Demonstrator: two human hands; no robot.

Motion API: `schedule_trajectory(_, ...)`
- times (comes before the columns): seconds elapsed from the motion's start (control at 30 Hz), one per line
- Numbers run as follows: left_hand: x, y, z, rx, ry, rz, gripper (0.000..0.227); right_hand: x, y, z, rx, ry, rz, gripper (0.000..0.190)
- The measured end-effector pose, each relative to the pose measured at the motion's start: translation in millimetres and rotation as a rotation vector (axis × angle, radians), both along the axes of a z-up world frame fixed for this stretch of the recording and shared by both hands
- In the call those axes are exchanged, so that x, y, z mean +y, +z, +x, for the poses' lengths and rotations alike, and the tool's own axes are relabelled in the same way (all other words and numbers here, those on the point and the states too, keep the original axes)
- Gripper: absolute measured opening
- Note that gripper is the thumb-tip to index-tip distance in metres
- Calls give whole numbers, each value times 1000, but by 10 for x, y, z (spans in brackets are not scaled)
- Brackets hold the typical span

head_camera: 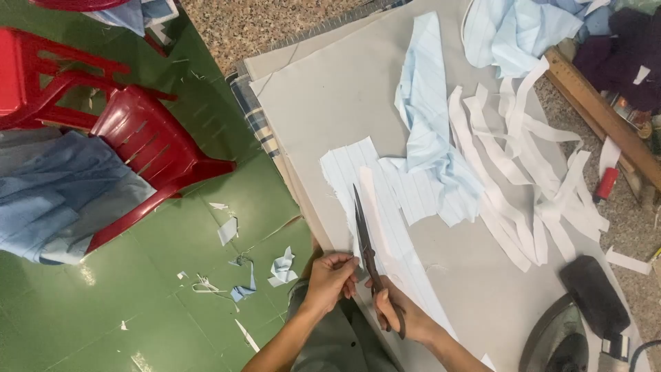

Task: The person cuts a long strip of light blue fabric using scissors on a work table. They then use an iron to press the fabric strip flat, occasionally using a black rectangular object to hold the fabric in place. The person repeats the ironing process on different sections of the fabric.

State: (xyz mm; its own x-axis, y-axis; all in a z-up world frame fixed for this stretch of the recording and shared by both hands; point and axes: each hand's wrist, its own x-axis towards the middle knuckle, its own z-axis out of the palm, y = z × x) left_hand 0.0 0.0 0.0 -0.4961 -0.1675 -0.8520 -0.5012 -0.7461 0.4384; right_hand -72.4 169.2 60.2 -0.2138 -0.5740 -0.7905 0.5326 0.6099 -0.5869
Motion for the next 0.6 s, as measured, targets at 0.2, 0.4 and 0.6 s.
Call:
schedule_trajectory(0.2,-28,-1,-20,-17,-34,0,12,-152,40,-124,19,9,59,74)
schedule_trajectory(0.4,-64,55,-42,1,-65,-11,14,-341,46,-267,76,-16,-23,63)
schedule_trajectory(0.6,-83,30,-17,31,-70,9,16,-565,212,-463,76,6,18,71)
